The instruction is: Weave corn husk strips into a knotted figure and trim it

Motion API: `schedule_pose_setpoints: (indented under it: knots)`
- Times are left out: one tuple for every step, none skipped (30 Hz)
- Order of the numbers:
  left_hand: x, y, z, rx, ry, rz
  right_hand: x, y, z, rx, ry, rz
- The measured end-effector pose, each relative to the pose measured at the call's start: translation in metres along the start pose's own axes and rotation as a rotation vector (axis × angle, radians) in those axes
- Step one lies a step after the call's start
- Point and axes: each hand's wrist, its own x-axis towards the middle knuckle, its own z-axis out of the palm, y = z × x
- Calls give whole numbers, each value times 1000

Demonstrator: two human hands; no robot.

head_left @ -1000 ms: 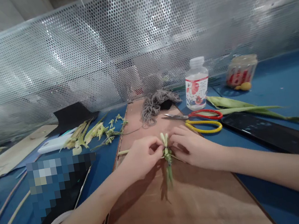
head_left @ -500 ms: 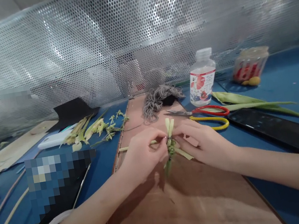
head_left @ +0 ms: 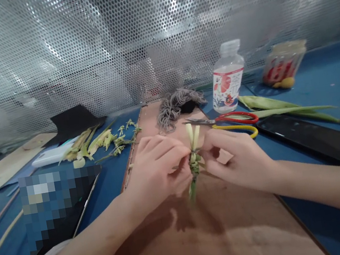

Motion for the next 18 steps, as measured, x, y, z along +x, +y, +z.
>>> schedule_pose_setpoints:
  knots:
    - [0,0,0,18,13,36,0,0,0,-3,-2,-7]
    - [-1,0,0,39,25,68,0,-1,-1,-4,-2,-15]
    - [-1,0,-1,61,37,94,0,-2,-1,-7,0,-21]
    - [-2,0,-2,83,39,116,0,-3,-2,-11,3,-22]
    - [-2,0,-2,102,36,129,0,-4,-2,-17,7,-19]
    - [-3,0,-3,119,26,135,0,-5,-3,-23,9,-15]
    - [-4,0,-4,136,17,137,1,-6,-3,-29,10,-11]
    - [-5,0,-5,150,5,146,1,-7,-4,-34,12,-7]
    - [-5,0,-6,159,-2,148,1,-8,-4,-39,14,-3]
    - [-6,0,-7,162,-2,147,1,-8,-5,-42,17,0]
    - [-6,1,-7,162,2,146,1,-9,-5,-46,22,3]
    - [-5,1,-7,161,7,146,1,-9,-5,-50,27,6]
    - [-5,2,-7,161,17,143,1,-9,-5,-54,32,7]
    - [-4,3,-7,163,28,137,1,-8,-4,-56,34,6]
    - [-3,4,-6,166,45,133,1,-7,-4,-57,34,5]
    - [-2,4,-6,165,54,122,1,-6,-3,-60,35,8]
    - [-2,4,-5,156,49,92,1,-5,-3,-65,37,12]
    - [-1,3,-4,136,35,51,1,-3,-3,-72,43,18]
